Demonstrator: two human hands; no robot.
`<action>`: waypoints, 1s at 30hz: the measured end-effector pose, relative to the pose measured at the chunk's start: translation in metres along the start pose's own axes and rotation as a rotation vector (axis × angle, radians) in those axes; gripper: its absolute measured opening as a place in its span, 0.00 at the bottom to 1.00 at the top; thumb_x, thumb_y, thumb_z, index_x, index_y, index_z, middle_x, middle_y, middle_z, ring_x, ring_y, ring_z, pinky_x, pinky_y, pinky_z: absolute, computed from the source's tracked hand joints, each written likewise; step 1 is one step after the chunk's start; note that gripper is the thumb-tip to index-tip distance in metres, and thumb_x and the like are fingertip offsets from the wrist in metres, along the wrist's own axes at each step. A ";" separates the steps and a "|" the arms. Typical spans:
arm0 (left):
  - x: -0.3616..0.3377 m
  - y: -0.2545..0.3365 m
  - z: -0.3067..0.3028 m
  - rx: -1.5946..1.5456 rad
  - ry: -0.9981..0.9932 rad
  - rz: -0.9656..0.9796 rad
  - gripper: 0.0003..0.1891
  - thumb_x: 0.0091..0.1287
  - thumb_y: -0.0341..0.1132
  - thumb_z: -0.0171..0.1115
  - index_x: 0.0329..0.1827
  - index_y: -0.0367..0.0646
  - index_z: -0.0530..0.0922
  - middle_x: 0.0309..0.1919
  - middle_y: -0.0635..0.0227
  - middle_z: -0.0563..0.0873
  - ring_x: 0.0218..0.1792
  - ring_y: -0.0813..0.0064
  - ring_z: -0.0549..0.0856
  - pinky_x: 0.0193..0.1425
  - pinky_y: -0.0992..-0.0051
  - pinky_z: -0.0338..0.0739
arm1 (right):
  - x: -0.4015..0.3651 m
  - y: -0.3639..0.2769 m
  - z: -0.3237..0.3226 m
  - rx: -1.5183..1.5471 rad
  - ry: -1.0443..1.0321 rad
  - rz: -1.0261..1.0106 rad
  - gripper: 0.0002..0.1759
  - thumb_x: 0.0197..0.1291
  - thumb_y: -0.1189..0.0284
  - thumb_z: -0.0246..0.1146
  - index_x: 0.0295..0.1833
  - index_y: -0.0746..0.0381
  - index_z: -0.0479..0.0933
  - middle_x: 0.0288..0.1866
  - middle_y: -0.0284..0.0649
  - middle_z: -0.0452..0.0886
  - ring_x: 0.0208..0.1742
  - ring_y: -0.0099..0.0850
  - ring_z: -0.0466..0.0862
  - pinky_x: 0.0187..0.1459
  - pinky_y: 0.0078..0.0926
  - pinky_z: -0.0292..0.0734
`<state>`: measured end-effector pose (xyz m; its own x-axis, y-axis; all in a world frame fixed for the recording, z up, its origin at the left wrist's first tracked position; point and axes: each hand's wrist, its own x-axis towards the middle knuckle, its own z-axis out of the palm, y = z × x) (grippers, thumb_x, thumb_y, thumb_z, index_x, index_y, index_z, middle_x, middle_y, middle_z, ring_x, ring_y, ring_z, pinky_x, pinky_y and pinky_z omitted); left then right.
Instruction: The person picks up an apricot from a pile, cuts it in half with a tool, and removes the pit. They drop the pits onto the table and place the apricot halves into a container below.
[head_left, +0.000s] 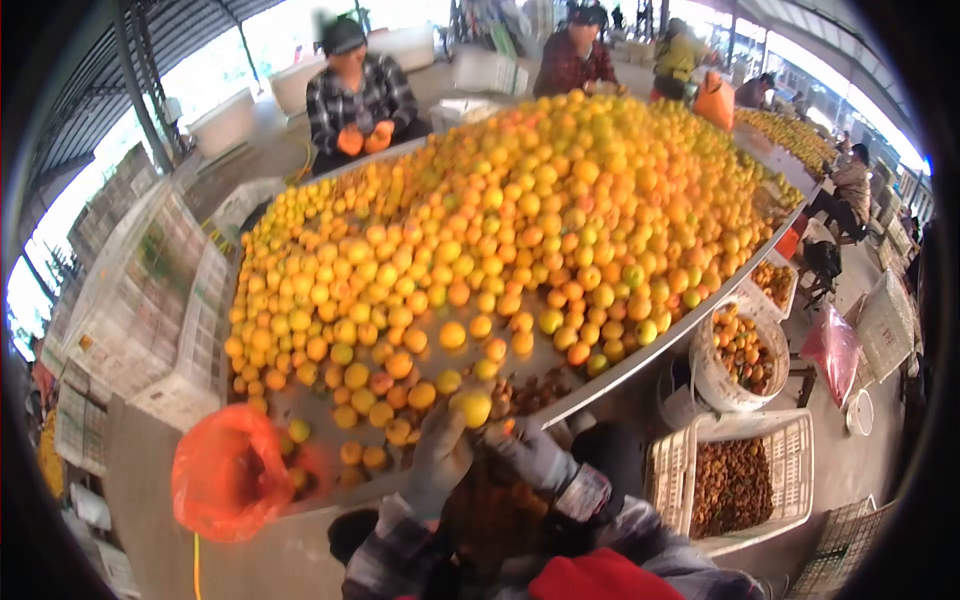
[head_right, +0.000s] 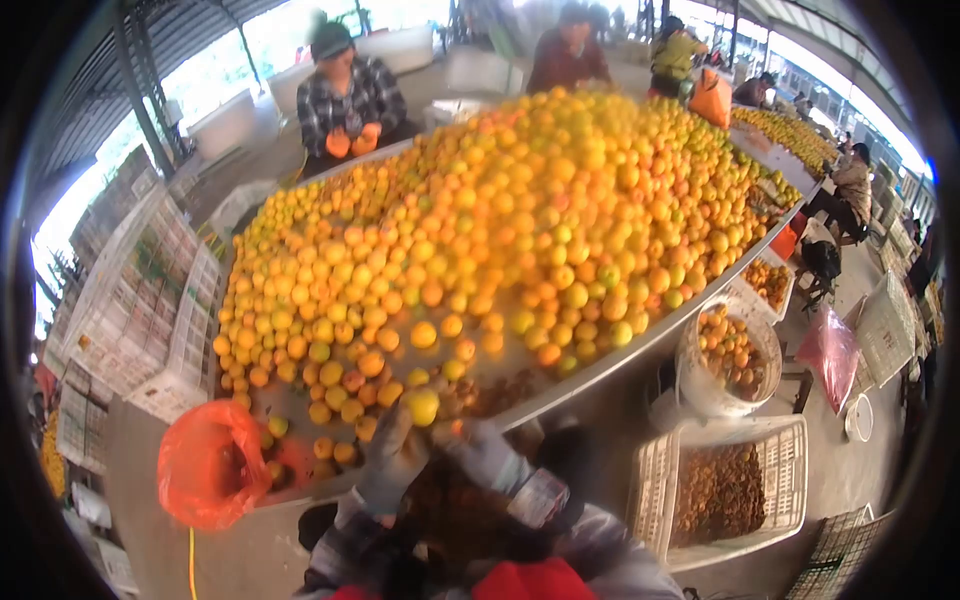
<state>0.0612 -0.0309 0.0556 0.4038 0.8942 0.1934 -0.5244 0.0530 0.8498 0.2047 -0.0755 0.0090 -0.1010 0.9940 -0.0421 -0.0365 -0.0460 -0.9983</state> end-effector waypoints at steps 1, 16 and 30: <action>-0.002 -0.010 -0.003 -0.126 0.030 -0.041 0.18 0.71 0.38 0.51 0.55 0.31 0.72 0.52 0.60 0.79 0.54 0.70 0.78 0.62 0.72 0.69 | 0.000 -0.008 -0.002 -0.028 -0.004 -0.044 0.13 0.68 0.66 0.57 0.41 0.65 0.78 0.32 0.34 0.80 0.35 0.22 0.77 0.38 0.24 0.75; 0.005 -0.007 -0.019 -0.019 -0.028 0.081 0.24 0.67 0.45 0.60 0.56 0.34 0.72 0.46 0.62 0.82 0.44 0.76 0.82 0.46 0.77 0.78 | 0.007 -0.007 0.014 0.165 -0.075 -0.040 0.20 0.66 0.57 0.59 0.31 0.63 0.78 0.25 0.29 0.77 0.28 0.18 0.73 0.31 0.18 0.69; 0.003 0.000 -0.033 0.397 -0.151 0.225 0.13 0.61 0.35 0.56 0.38 0.31 0.78 0.35 0.59 0.83 0.35 0.73 0.81 0.38 0.77 0.76 | 0.002 -0.024 -0.011 0.086 -0.406 0.193 0.31 0.63 0.43 0.55 0.21 0.59 0.74 0.11 0.27 0.66 0.12 0.16 0.65 0.15 0.15 0.58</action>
<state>0.0382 -0.0136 0.0400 0.4327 0.7877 0.4384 -0.2963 -0.3351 0.8944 0.2159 -0.0717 0.0328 -0.4951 0.8477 -0.1906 -0.0595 -0.2520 -0.9659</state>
